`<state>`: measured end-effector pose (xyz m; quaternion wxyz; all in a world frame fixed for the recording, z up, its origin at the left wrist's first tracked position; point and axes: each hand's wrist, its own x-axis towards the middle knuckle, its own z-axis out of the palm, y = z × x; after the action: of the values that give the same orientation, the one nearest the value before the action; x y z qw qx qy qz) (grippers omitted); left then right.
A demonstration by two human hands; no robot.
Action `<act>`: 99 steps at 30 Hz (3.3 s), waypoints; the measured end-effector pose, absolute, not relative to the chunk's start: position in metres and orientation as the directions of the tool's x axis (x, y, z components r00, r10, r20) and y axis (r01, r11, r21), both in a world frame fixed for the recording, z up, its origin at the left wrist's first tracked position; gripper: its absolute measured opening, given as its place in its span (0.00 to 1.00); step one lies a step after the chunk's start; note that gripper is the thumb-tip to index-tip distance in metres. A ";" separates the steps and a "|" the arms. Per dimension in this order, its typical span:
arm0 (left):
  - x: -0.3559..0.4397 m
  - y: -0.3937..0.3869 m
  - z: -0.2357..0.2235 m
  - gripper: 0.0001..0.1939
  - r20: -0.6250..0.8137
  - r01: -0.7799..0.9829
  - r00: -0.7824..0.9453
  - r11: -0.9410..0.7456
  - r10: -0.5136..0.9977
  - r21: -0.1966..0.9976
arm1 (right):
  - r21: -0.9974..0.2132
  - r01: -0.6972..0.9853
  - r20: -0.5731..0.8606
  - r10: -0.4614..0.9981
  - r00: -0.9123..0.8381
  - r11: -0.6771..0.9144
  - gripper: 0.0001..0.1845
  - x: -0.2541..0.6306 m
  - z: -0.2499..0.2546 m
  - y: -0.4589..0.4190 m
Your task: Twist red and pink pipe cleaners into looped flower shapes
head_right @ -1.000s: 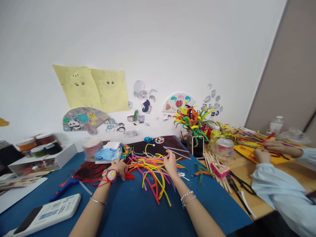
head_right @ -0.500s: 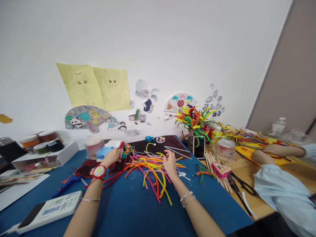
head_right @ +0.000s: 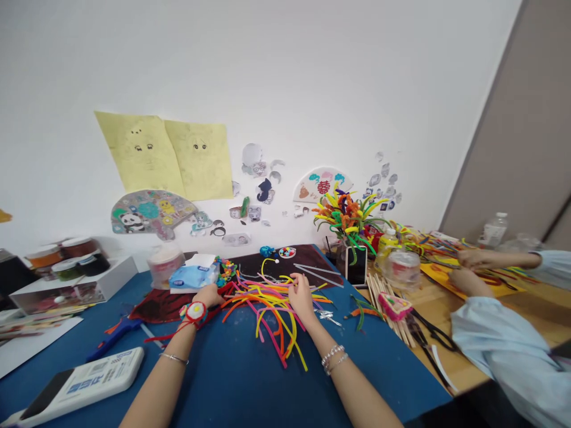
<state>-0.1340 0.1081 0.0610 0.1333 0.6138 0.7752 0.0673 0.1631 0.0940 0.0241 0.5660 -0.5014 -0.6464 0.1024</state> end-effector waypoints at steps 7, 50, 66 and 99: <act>-0.146 0.111 0.069 0.13 -0.174 0.913 -0.160 0.213 0.972 0.348 | -0.725 0.490 0.618 0.772 0.150 0.484 0.16 0.162 0.030 0.089; -0.027 0.054 0.121 0.23 0.008 0.197 0.449 -0.108 0.894 0.974 | -0.817 -0.577 0.235 0.926 -0.296 0.023 0.13 0.123 0.054 0.052; -0.016 0.062 0.107 0.16 0.110 0.291 0.331 -0.212 0.937 0.933 | -0.942 -0.303 0.257 0.892 -0.372 0.145 0.16 0.121 0.050 0.046; -0.018 0.063 0.098 0.12 -0.037 0.305 0.373 -0.084 0.927 0.949 | -0.976 -0.168 0.193 0.903 -0.384 0.137 0.14 0.122 0.044 0.050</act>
<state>-0.0185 0.0635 0.0978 0.4935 0.6655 0.4629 0.3152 0.1218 0.0503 0.0444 0.4617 -0.3083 -0.5963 0.5799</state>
